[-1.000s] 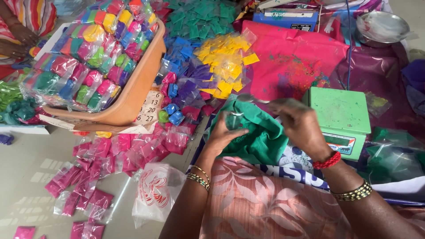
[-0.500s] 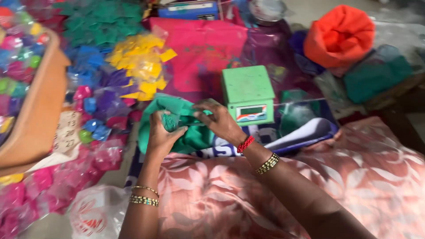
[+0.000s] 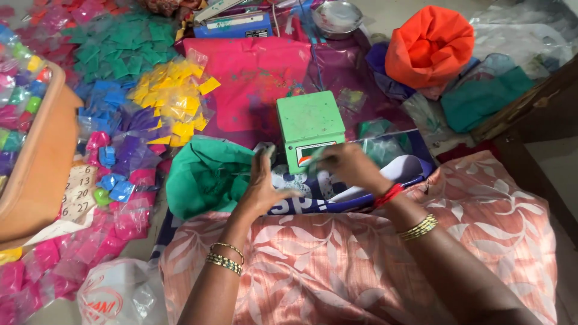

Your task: Packaging colored powders into small plastic pouches using a scale and a spoon.

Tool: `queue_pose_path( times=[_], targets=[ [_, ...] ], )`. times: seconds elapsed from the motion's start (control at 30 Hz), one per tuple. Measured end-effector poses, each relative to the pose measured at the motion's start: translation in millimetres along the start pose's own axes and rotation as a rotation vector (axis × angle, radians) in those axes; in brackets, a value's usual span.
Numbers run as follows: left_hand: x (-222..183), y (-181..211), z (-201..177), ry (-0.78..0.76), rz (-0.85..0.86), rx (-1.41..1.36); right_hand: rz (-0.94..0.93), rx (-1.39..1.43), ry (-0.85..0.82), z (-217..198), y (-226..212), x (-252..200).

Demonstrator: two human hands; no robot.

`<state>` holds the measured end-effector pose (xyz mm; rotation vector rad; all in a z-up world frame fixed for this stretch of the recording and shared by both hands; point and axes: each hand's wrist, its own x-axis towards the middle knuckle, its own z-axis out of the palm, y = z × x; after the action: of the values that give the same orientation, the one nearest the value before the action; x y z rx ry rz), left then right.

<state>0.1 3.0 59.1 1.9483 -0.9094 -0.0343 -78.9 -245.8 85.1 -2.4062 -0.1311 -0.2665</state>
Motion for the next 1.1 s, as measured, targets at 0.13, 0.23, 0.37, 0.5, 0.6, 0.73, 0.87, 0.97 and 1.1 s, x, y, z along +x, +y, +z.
queue_pose_path(
  times=[0.13, 0.23, 0.37, 0.5, 0.6, 0.73, 0.87, 0.97, 1.1],
  targets=[
    [-13, -77, 11, 0.118, -0.147, 0.173, 0.073, -0.296, 0.088, -16, 96, -7],
    [-19, -85, 14, 0.012, -0.517, 0.209, 0.091, -0.308, 0.176, -16, 144, -15],
    [-36, -106, 36, -0.419, -0.474, 0.195, 0.195, -0.363, 0.340, 9, 173, -23],
    [-44, -113, 56, -1.072, -0.441, 0.436, 0.326, -0.414, 0.196, 51, 162, -19],
    [-31, -57, 34, -1.122, -0.477, 0.474, 0.056, -0.146, -0.079, 87, 89, -10],
    [-39, -97, 55, -1.129, -0.361, 0.461, -0.012, -0.222, -0.332, 158, 88, 2],
    [-47, -120, 72, -1.084, -0.283, 0.406, -0.282, -0.409, -0.352, 244, 150, 24],
    [-43, -101, 60, -1.049, -0.325, 0.357, -0.402, -0.553, -0.324, 267, 162, 40],
    [-36, -91, 62, -1.029, -0.361, 0.351, -0.462, -0.660, -0.274, 254, 146, 36]
  ],
)
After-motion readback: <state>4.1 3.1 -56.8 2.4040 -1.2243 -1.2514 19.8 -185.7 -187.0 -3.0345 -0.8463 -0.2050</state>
